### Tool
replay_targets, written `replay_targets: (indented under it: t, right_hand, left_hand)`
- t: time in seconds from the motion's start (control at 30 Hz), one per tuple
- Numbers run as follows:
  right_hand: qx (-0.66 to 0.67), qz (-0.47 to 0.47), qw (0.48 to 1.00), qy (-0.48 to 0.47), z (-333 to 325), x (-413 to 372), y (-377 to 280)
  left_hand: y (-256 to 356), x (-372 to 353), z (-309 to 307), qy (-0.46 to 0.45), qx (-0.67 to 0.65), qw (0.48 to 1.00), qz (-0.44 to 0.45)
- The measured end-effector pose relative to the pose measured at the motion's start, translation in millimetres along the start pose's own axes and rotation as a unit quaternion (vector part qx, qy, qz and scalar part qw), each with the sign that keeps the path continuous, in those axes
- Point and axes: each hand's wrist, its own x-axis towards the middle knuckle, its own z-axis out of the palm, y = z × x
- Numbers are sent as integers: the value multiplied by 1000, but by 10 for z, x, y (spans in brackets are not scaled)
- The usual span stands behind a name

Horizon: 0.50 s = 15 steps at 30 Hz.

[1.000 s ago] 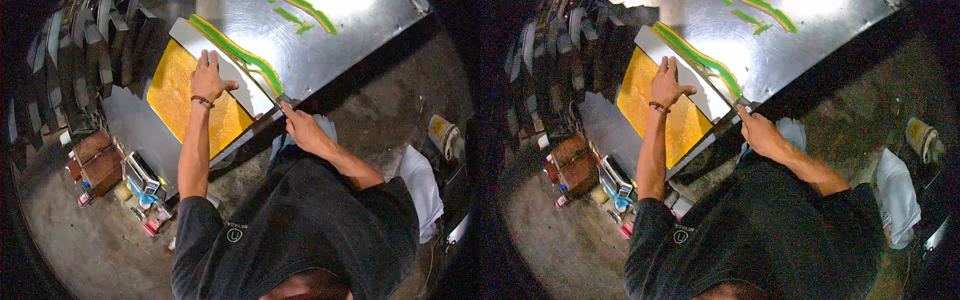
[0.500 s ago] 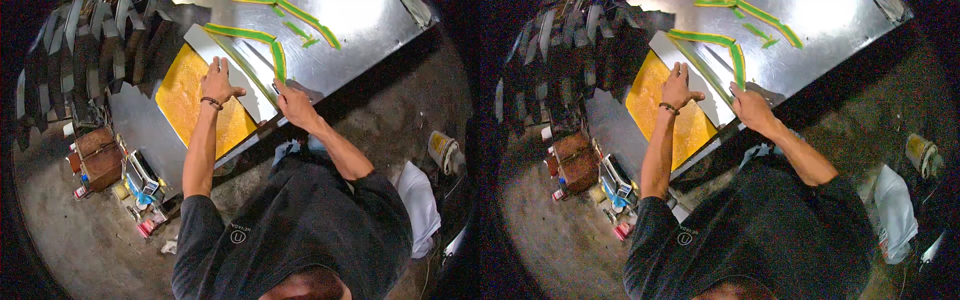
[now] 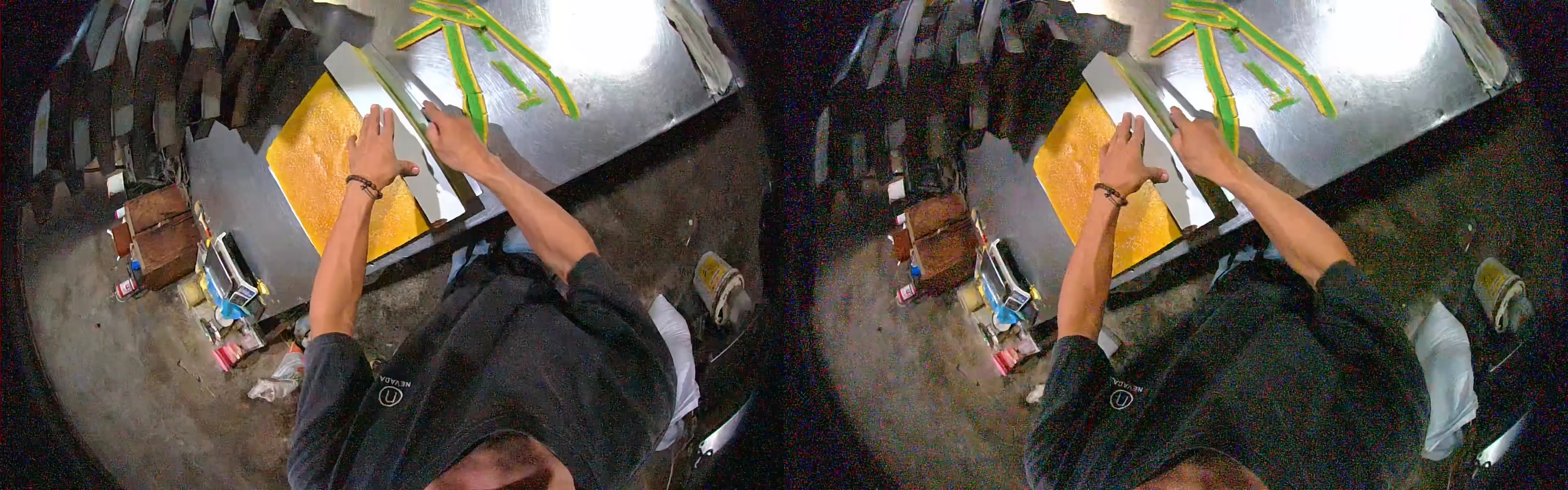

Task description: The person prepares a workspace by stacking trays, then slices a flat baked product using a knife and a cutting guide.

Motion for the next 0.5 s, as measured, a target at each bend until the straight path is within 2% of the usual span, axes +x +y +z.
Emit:
replay_targets:
  t: [0.13, 0.2, 0.33, 0.4, 0.5]
  right_hand:
    - [-26, -47, 999, 4, 339, 527, 193]
    - [-18, -23, 1000, -8, 309, 603, 138]
    - [-13, 31, 999, 26, 223, 561, 115]
    - [-24, -64, 997, 45, 272, 462, 207]
    - [-24, -94, 994, 56, 277, 514, 271]
  left_hand:
    - [4, 10, -7, -4, 6, 1000, 1]
    - [16, -11, -27, -5, 13, 1000, 2]
    - [7, 13, -11, -6, -8, 1000, -4]
    - [0, 10, -10, -8, -14, 1000, -6]
    - [-19, 15, 8, 2, -7, 1000, 6]
